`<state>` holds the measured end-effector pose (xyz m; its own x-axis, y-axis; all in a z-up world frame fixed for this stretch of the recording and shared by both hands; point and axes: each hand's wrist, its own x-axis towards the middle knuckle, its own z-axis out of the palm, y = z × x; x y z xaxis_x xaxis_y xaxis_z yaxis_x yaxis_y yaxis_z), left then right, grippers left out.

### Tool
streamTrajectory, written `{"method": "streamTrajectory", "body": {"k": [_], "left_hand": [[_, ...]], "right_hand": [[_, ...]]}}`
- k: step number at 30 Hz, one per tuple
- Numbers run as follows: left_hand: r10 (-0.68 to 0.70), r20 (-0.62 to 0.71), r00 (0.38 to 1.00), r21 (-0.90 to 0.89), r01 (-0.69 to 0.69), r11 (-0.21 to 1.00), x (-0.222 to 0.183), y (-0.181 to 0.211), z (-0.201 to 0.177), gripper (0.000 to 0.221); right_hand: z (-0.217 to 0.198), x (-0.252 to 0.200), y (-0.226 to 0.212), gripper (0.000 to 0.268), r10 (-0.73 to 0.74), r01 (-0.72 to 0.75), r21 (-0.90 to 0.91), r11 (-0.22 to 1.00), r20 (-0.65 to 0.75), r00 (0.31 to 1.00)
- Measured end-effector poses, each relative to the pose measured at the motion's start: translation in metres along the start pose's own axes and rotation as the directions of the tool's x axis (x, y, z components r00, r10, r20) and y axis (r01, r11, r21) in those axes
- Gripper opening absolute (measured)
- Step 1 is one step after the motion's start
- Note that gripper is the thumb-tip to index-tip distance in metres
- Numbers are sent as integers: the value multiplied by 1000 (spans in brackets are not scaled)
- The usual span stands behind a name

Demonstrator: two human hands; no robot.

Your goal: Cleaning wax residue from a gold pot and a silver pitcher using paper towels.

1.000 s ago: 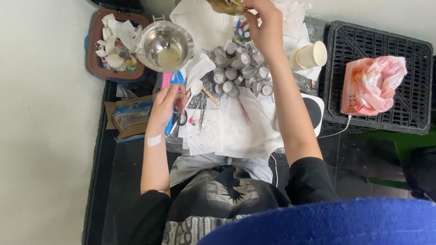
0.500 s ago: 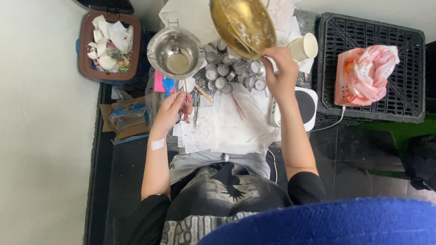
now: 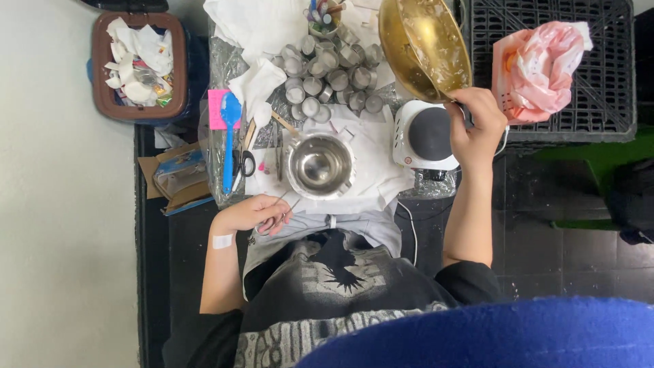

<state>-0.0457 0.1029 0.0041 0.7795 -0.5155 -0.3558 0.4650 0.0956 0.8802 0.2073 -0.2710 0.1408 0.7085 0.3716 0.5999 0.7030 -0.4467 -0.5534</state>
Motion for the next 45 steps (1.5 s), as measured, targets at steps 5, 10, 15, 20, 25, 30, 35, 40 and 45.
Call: {"method": "streamTrajectory", "body": {"k": [5, 10, 15, 20, 25, 30, 35, 40, 45], "left_hand": [[-106, 151, 983, 155, 83, 984, 13, 11, 14, 39], [-96, 110, 989, 194, 74, 978, 30, 7, 16, 34], [-71, -109, 992, 270, 98, 958, 35, 42, 31, 27], [52, -405, 913, 567, 206, 798, 27, 36, 29, 40], [393, -496, 774, 755, 160, 636, 22, 97, 52, 38], [592, -500, 632, 716, -84, 693, 69, 146, 73, 28], [662, -561, 497, 653, -225, 723, 112, 125, 55, 23], [585, -615, 529, 540, -258, 801, 105, 101, 32, 21], [544, -601, 585, 443, -322, 837, 98, 90, 26, 19]], "right_hand": [[4, -7, -2, 24, -5, 5, 14, 1000, -33, 999], [5, -9, -10, 23, 10, -9, 37, 999, -28, 1000], [7, -7, -17, 22, 7, -6, 49, 999, -26, 1000], [12, -7, -22, 21, -7, 10, 68, 998, -37, 999], [17, -9, -33, 22, -27, 29, 84, 996, -21, 999], [28, -16, -53, 24, -66, 63, 106, 992, 19, 998], [28, -20, -71, 23, -51, 40, 187, 981, 53, 997], [16, -30, -49, 22, 25, -38, 244, 969, 55, 998], [14, -52, -26, 20, 158, -186, 461, 868, 100, 982]]}}
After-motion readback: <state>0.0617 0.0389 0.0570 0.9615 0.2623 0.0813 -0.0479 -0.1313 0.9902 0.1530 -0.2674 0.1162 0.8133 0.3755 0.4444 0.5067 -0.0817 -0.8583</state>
